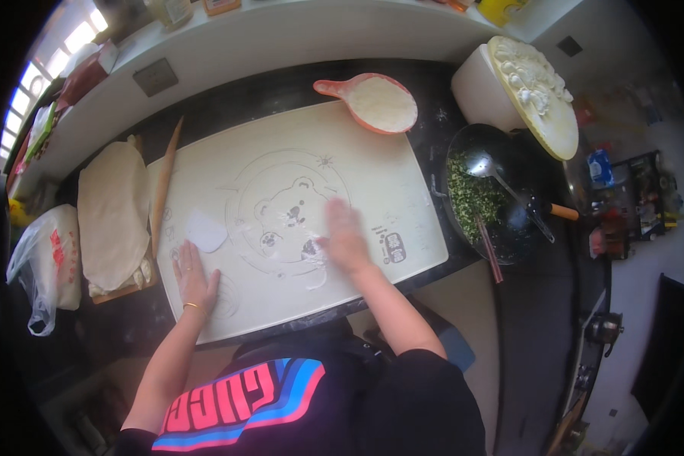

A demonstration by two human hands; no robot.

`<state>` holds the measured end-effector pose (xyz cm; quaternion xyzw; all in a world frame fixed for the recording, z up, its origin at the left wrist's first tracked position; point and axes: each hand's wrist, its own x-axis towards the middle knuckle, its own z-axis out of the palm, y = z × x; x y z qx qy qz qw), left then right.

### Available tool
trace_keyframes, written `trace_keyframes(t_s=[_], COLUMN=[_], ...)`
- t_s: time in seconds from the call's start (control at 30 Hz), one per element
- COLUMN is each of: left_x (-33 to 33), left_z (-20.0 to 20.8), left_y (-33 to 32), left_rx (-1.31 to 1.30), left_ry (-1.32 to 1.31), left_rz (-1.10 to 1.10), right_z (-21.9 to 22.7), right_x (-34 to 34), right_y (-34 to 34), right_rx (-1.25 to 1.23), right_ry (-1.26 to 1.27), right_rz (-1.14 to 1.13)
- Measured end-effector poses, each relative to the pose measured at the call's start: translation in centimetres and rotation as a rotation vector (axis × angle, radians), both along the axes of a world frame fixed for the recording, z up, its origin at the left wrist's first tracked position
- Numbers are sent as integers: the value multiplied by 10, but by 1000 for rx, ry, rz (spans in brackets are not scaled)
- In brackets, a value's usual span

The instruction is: The person fills round dough wrappers with a green vegetable mixture using chopsticks, folds them into dumplings, and places them on a bamboo tray. The person also kneads dough in a metal bowl and arranges the finished dumplings on the tray.

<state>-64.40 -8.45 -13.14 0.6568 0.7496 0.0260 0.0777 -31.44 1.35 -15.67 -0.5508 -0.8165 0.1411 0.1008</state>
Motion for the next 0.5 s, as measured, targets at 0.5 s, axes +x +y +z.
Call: trace_keyframes(t_s=[0.5], left_x=[-4], left_z=[-5], left_y=[3], left_rx=[43], left_ry=[2], left_rz=[-28], right_z=[-18], right_x=[112], right_y=[38], right_rx=[157], right_ry=[-23], right_rz=[-530])
